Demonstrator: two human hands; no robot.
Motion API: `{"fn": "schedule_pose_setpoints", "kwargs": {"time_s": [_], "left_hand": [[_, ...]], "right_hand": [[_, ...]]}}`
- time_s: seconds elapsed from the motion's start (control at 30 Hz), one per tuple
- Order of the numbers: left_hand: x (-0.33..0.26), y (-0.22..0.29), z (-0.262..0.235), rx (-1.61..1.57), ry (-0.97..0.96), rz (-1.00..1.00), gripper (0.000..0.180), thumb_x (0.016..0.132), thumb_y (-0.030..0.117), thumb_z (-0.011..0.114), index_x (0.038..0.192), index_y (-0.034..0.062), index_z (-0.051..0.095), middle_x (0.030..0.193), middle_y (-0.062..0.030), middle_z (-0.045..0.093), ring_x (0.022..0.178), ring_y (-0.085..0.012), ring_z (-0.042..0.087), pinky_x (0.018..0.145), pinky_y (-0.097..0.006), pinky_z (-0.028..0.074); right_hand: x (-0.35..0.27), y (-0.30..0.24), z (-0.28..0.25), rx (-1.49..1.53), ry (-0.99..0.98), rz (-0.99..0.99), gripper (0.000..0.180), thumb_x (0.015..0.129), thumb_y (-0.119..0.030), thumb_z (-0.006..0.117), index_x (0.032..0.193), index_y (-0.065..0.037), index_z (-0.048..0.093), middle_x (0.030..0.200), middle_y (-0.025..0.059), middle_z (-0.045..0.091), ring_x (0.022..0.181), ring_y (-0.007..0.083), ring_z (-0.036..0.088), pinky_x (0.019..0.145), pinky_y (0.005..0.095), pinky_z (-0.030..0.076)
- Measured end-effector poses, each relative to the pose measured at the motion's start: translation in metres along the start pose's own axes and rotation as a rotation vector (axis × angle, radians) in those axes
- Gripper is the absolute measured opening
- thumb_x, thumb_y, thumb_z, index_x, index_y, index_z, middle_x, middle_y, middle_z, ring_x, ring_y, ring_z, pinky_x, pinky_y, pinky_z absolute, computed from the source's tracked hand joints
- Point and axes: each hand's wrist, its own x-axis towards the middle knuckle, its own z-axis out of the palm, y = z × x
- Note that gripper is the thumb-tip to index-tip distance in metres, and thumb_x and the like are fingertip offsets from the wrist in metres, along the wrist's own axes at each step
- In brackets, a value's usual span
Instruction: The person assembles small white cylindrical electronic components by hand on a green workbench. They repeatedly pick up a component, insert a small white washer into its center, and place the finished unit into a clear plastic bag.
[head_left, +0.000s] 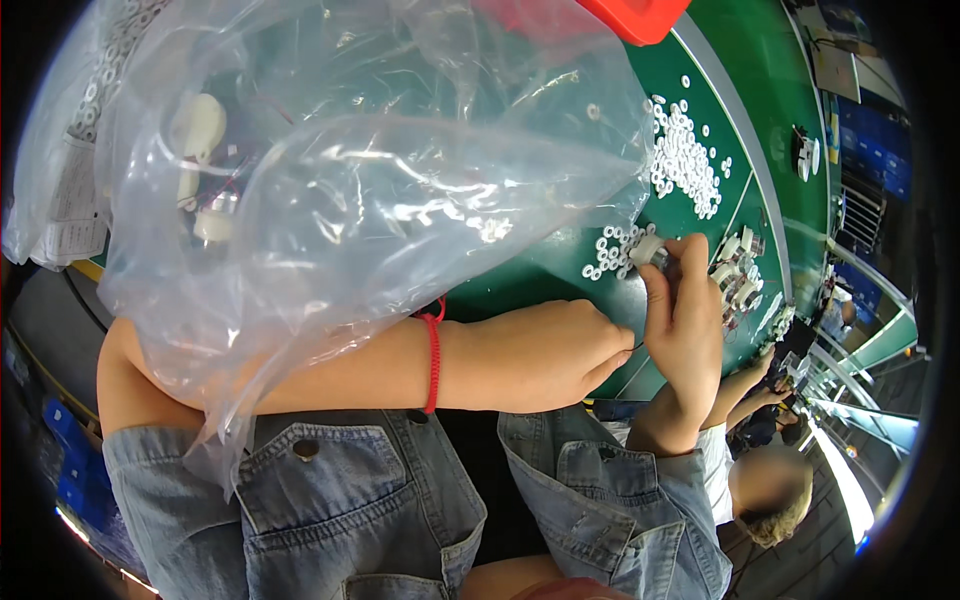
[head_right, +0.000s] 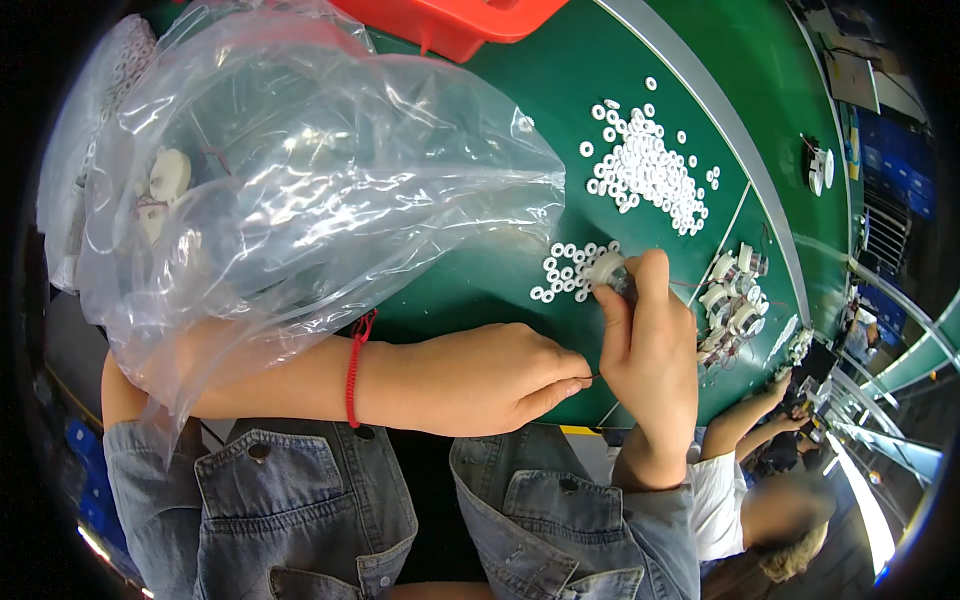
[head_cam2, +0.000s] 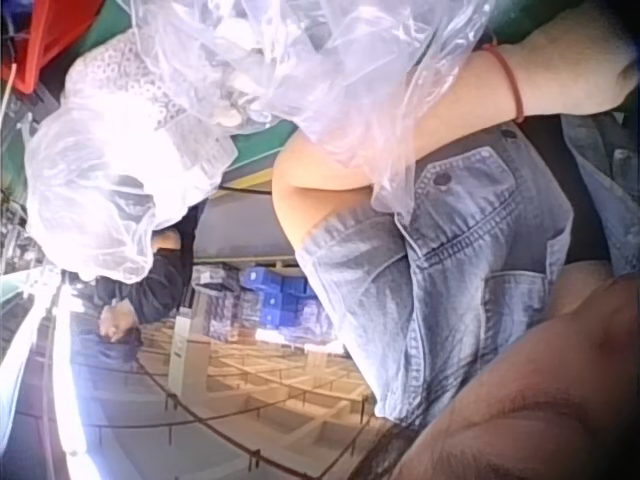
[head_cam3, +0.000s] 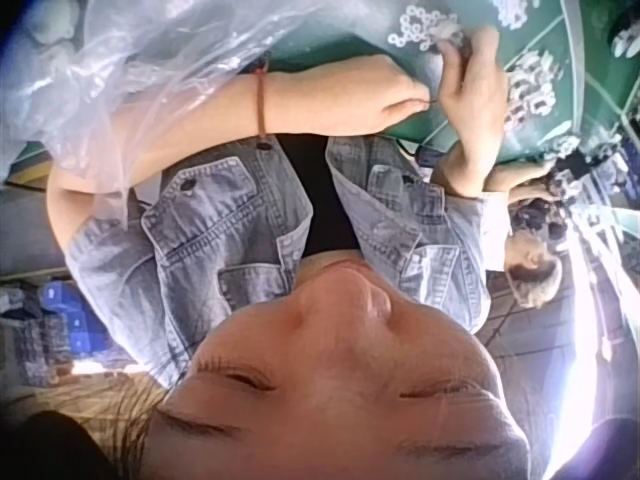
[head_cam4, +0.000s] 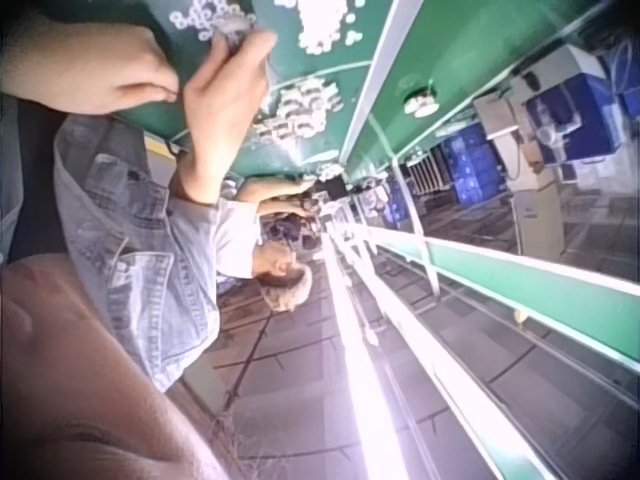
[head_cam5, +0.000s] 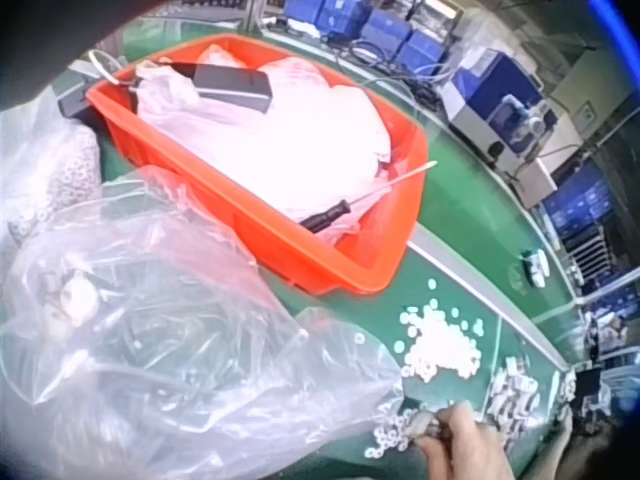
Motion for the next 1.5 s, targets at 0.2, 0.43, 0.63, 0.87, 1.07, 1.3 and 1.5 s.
{"fn": "schedule_pose_setpoints", "kwargs": {"time_s": [0.2, 0.43, 0.63, 0.87, 1.07, 1.3, 1.5], "left_hand": [[0.0, -0.002, 0.005, -0.031, 0.036, 0.027, 0.019, 0.097, 0.011, 0.05, 0.102, -0.0033, 0.062, 0.09, -0.0215, 0.068, 0.083, -0.0383, 0.066, 0.073, -0.046, 0.052], [0.004, -0.002, 0.003, -0.018, 0.071, 0.069, 0.021, 0.096, 0.009, 0.05, 0.107, -0.0043, 0.063, 0.099, -0.0201, 0.069, 0.092, -0.0369, 0.067, 0.079, -0.044, 0.054], [0.004, 0.006, -0.002, 0.019, 0.092, 0.099, 0.02, 0.098, 0.009, 0.052, 0.106, -0.0035, 0.065, 0.08, -0.0187, 0.066, 0.068, -0.0294, 0.064, 0.064, -0.038, 0.05], [0.003, 0.003, 0.0, 0.047, 0.1, 0.109, 0.02, 0.098, 0.01, 0.052, 0.107, -0.0026, 0.065, 0.071, -0.0159, 0.062, 0.061, -0.0255, 0.06, 0.059, -0.037, 0.047], [0.003, -0.001, 0.001, 0.038, 0.079, 0.088, 0.02, 0.098, 0.012, 0.051, 0.106, -0.0024, 0.064, 0.074, -0.0173, 0.064, 0.065, -0.0298, 0.064, 0.062, -0.039, 0.048], [0.002, -0.004, 0.002, 0.037, 0.068, 0.069, 0.021, 0.098, 0.013, 0.05, 0.105, -0.0021, 0.063, 0.09, -0.0195, 0.068, 0.08, -0.035, 0.067, 0.071, -0.043, 0.052], [0.002, -0.004, 0.003, 0.09, 0.062, 0.1, 0.021, 0.098, 0.014, 0.05, 0.105, -0.0024, 0.063, 0.098, -0.0191, 0.07, 0.088, -0.0367, 0.067, 0.077, -0.044, 0.053]], "right_hand": [[-0.002, -0.003, 0.009, -0.023, 0.067, 0.017, 0.021, 0.089, -0.002, 0.061, 0.097, -0.002, 0.041, 0.072, 0.0238, 0.059, 0.067, 0.0461, 0.059, 0.054, 0.0504, 0.043], [0.005, 0.005, 0.011, -0.047, 0.069, -0.025, 0.026, 0.089, -0.005, 0.061, 0.099, -0.002, 0.037, 0.076, 0.0246, 0.059, 0.071, 0.0477, 0.059, 0.057, 0.0525, 0.045], [-0.007, 0.017, 0.019, 0.128, 0.152, -0.034, 0.027, 0.09, -0.005, 0.06, 0.101, -0.002, 0.035, 0.076, 0.0257, 0.059, 0.075, 0.0499, 0.058, 0.06, 0.0537, 0.044], [-0.022, 0.042, 0.029, 0.751, 0.195, 0.143, 0.016, 0.098, -0.008, 0.057, 0.108, -0.003, 0.045, 0.078, 0.0021, 0.055, 0.068, 0.0064, 0.046, 0.059, 0.0224, 0.037], [-0.027, 0.045, 0.041, 0.817, 0.258, 0.111, 0.021, 0.097, -0.004, 0.056, 0.116, -0.001, 0.048, 0.085, 0.0006, 0.052, 0.071, 0.0055, 0.044, 0.061, 0.0211, 0.035], [-0.034, 0.056, 0.047, 1.034, 0.331, -0.046, 0.022, 0.097, -0.005, 0.057, 0.117, -0.002, 0.048, 0.089, 0.0024, 0.051, 0.069, 0.0071, 0.043, 0.06, 0.0223, 0.034], [-0.035, 0.058, 0.054, 0.965, 0.347, -0.041, 0.031, 0.097, -0.01, 0.059, 0.122, -0.001, 0.043, 0.097, 0.0065, 0.056, 0.077, 0.0089, 0.05, 0.063, 0.0226, 0.038]]}}
